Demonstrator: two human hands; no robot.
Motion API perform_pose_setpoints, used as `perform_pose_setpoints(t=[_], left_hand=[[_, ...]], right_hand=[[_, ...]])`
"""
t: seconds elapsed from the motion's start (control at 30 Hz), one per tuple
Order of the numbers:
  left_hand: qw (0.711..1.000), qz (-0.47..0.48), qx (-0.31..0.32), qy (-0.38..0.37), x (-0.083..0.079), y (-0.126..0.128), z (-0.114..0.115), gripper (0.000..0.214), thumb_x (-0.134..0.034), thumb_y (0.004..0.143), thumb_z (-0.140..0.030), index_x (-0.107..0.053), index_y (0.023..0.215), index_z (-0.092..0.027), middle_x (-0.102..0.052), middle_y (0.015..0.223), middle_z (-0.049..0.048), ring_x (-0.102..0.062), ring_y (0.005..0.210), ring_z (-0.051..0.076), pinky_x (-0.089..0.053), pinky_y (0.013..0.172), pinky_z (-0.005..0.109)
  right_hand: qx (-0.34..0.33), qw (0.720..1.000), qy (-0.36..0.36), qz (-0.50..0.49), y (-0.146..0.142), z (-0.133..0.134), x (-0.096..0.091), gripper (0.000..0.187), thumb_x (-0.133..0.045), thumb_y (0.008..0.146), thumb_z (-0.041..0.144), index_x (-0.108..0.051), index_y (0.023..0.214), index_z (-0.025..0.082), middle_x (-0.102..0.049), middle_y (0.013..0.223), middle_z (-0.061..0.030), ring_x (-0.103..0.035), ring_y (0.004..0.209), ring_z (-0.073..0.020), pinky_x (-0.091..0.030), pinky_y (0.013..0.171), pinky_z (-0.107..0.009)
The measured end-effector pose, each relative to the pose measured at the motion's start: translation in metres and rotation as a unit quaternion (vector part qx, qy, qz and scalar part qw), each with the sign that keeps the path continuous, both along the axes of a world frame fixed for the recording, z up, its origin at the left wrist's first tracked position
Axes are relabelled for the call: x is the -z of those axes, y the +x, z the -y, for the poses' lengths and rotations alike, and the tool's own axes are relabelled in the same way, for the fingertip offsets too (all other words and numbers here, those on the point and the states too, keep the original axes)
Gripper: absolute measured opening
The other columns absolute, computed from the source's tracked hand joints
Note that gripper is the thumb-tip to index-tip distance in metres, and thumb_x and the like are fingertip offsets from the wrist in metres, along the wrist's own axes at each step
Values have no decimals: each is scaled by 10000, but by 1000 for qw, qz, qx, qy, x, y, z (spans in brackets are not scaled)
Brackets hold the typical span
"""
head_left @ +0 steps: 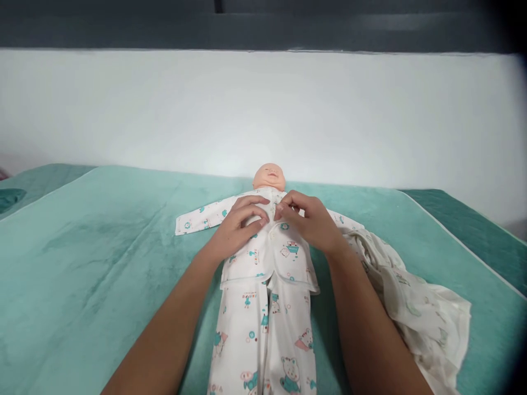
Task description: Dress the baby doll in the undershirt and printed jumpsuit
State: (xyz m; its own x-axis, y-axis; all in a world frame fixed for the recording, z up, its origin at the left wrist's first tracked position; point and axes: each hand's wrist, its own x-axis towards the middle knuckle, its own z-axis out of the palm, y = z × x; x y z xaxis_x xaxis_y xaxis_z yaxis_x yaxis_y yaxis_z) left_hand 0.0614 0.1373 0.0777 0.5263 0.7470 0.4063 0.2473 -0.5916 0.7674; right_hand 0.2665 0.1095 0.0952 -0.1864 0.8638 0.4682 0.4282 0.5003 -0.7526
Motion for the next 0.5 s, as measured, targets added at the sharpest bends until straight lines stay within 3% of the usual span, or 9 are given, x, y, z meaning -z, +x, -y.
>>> perform_pose_setpoints(t=[0.2,0.33,0.5], left_hand=[[994,-73,73,-25,-3,-10,-3,165,-603,900,-396,-728,953,-302,-428,1490,19,-337,1423,296,-425,1066,422],[993,-84,85,-22,-3,-10,-3,168,-605,901,-396,-737,959,-309,-416,1499,16,-299,1445,303,-398,1102,436],[993,-72,88,-40,-1,-10,-5,135,-633,885,-380,-738,925,-305,-408,1504,-3,-280,1453,300,-424,1076,408]], right_hand=[[-74,985,-103,118,8,15,-15,138,-545,852,196,-654,904,262,-584,688,47,-488,577,-120,-361,531,-255],[-54,982,-102,151,8,19,-16,193,-551,799,147,-650,903,274,-601,746,37,-484,597,-124,-353,531,-259],[-41,978,-132,154,4,14,-14,115,-606,770,183,-646,843,262,-553,675,49,-444,572,-116,-314,512,-258]])
